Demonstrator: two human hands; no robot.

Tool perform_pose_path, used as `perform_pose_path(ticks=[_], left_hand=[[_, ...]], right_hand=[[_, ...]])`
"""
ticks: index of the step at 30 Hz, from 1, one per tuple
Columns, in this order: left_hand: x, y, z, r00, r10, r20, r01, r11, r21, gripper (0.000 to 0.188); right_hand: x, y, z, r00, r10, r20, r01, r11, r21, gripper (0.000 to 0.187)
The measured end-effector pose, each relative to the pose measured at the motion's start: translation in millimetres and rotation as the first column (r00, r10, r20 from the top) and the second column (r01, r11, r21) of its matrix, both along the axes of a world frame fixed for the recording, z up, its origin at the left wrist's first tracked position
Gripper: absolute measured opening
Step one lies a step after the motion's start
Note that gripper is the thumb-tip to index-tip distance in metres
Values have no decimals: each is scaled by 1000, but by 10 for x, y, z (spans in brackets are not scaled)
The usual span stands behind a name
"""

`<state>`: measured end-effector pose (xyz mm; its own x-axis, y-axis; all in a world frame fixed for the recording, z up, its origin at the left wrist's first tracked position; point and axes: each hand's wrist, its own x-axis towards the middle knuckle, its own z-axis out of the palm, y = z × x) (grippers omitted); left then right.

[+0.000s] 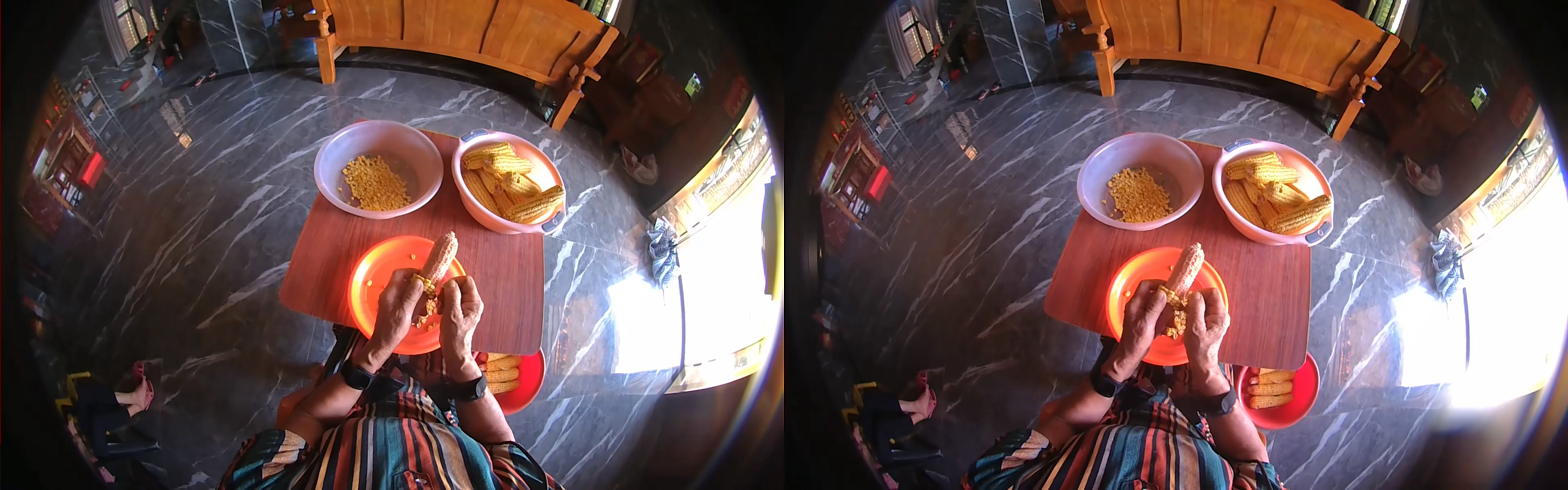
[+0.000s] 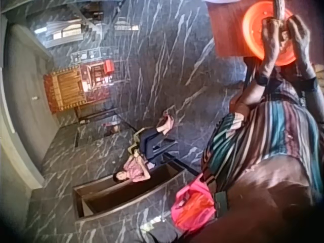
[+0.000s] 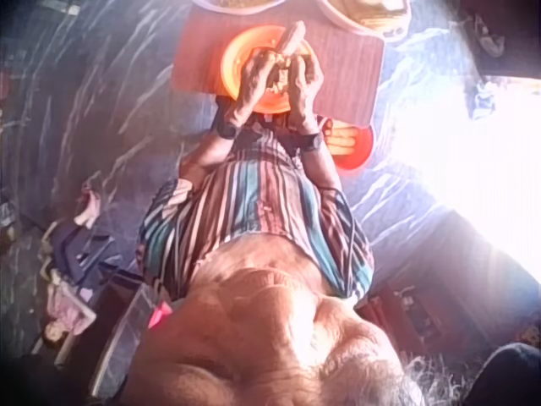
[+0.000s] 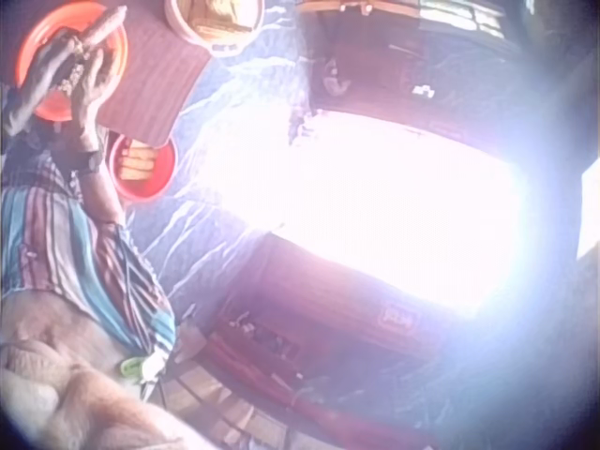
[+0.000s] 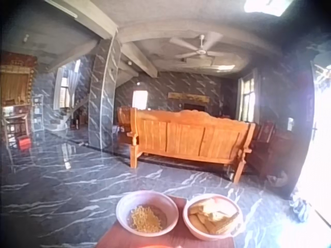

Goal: The person removes kernels from a corn cob by hand over an orange bowl, then sets the cob aside and begins on another from a container on the table.

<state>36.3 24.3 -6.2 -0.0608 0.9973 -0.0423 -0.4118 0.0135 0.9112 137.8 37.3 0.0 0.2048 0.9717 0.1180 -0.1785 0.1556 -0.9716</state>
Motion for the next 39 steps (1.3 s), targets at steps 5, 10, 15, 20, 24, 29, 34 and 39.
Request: perform_pose_path(ticks=[5, 10, 15, 20, 24, 29, 34, 39], left_hand=[[-65, 14, -6, 993, 89, -82, -84, 995, 59, 30], [-55, 7, 52, 994, 90, -62, -83, 990, 115, 27], [-56, -27, 31, 899, 191, -393, -84, 959, 272, 25], [-57, -54, 175, 804, 229, -549, -44, 943, 329, 25], [-44, -42, 86, 842, 165, -513, -41, 969, 244, 24], [-18, -39, 54, 860, 168, -481, -54, 969, 242, 23], [-58, 4, -38, 922, 147, -358, -89, 981, 175, 22], [-115, 45, 9, 998, 28, 52, -26, 998, -56, 28]], right_hand=[[164, -2, -175, 983, 70, 170, -61, 997, -55, 18], [119, -64, -38, 959, 35, 280, -29, 999, -25, 14], [59, -113, 271, 941, 141, 307, -144, 989, -13, 13], [108, -127, 171, 978, 193, 74, -190, 980, -53, 13], [87, -92, 131, 986, 159, 59, -155, 986, -62, 11], [25, -38, 95, 983, 48, 179, -57, 997, 45, 15], [22, -34, 44, 992, 105, -65, -108, 993, -44, 16], [136, 1, -115, 997, 37, 68, -31, 995, -97, 17]])
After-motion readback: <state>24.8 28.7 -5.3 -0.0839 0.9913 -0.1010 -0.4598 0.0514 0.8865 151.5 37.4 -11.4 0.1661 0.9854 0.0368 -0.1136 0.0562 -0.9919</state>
